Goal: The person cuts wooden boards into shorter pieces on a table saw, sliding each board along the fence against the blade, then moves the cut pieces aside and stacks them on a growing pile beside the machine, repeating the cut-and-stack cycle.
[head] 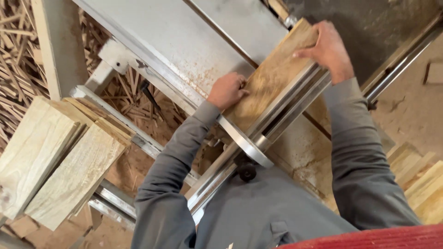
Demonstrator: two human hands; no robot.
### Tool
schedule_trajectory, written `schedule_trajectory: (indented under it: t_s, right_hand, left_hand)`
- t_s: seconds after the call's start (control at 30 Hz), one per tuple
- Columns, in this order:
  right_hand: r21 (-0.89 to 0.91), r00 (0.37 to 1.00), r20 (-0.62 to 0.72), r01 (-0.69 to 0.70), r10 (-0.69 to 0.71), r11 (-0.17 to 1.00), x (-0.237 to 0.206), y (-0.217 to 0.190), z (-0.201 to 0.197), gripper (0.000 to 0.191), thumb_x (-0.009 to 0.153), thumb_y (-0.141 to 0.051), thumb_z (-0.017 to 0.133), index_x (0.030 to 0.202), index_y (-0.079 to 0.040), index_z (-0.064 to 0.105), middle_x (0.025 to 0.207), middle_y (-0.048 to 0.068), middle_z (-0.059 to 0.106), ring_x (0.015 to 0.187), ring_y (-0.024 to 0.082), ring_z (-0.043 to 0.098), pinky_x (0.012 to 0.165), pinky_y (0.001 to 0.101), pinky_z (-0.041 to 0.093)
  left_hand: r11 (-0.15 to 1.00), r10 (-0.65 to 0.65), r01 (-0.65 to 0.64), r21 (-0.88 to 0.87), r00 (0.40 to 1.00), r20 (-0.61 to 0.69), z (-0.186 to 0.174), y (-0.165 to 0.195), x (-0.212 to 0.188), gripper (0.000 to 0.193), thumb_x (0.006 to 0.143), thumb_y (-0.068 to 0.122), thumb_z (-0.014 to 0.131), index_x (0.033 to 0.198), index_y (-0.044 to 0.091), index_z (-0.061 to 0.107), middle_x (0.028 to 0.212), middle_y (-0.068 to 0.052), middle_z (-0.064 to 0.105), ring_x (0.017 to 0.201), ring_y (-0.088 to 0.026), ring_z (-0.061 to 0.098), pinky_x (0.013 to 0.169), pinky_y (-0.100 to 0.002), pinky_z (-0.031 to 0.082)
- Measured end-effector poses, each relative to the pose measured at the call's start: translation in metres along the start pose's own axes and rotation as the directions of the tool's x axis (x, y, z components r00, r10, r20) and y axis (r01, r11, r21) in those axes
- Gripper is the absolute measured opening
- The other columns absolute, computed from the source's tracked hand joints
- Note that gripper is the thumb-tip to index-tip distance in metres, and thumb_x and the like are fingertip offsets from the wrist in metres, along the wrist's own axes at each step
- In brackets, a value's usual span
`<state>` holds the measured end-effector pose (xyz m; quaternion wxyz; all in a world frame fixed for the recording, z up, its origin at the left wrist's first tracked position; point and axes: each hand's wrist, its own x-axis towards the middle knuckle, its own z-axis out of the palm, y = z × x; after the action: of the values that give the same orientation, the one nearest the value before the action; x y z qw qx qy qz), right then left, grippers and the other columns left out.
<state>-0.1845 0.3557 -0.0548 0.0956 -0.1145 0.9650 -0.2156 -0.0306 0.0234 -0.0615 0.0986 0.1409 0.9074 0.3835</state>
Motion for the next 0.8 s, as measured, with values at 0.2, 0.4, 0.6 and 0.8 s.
schedule_trajectory:
  t_s: [0.2, 0.4, 0.6, 0.8]
  right_hand:
    - [-0.037, 0.993, -0.114, 0.012, -0.016, 0.999, -0.016, -0.032, -0.012, 0.087, 0.066, -0.034, 0.101, 0.133, 0.001, 0.059, 0.133, 0.021, 0.059, 0.124, 0.041, 0.055, 0.103, 0.0496, 0.044]
    - [0.088, 0.905, -0.354, 0.281, -0.234, 0.956, -0.146, -0.121, 0.022, 0.05, 0.09, -0.015, 0.083, 0.134, -0.004, 0.062, 0.14, 0.017, 0.062, 0.134, 0.041, 0.051, 0.117, 0.0499, 0.04]
    - [-0.037, 0.761, -0.365, 0.563, -0.536, 0.825, -0.21, -0.178, 0.042, 0.007, 0.093, -0.011, 0.074, 0.089, -0.006, 0.071, 0.095, 0.008, 0.074, 0.105, 0.025, 0.069, 0.115, 0.0457, 0.041]
    - [-0.038, 0.775, -0.365, 0.54, -0.515, 0.84, -0.208, -0.192, 0.029, 0.006, 0.091, -0.009, 0.074, 0.086, -0.006, 0.072, 0.093, 0.008, 0.073, 0.103, 0.025, 0.069, 0.116, 0.0464, 0.042]
  left_hand:
    - [0.992, -0.071, 0.047, 0.116, 0.976, 0.207, -0.002, -0.002, 0.018, 0.036, 0.083, 0.034, 0.082, 0.098, 0.007, 0.065, 0.095, -0.018, 0.071, 0.092, -0.039, 0.068, 0.079, -0.05, 0.053]
    - [0.977, -0.073, 0.035, 0.21, 0.982, 0.175, 0.01, 0.0, 0.03, 0.03, 0.09, 0.034, 0.075, 0.1, 0.007, 0.067, 0.093, -0.018, 0.073, 0.089, -0.04, 0.069, 0.077, -0.052, 0.054]
    - [0.962, -0.154, 0.075, 0.263, 0.943, 0.294, 0.01, 0.0, 0.051, 0.048, 0.091, 0.054, 0.071, 0.101, 0.007, 0.073, 0.1, -0.019, 0.073, 0.096, -0.039, 0.07, 0.082, -0.049, 0.056]
    - [0.968, -0.12, 0.028, 0.251, 0.926, 0.357, 0.006, -0.001, 0.058, 0.053, 0.088, 0.056, 0.072, 0.106, 0.007, 0.072, 0.106, -0.018, 0.072, 0.101, -0.038, 0.069, 0.085, -0.048, 0.055]
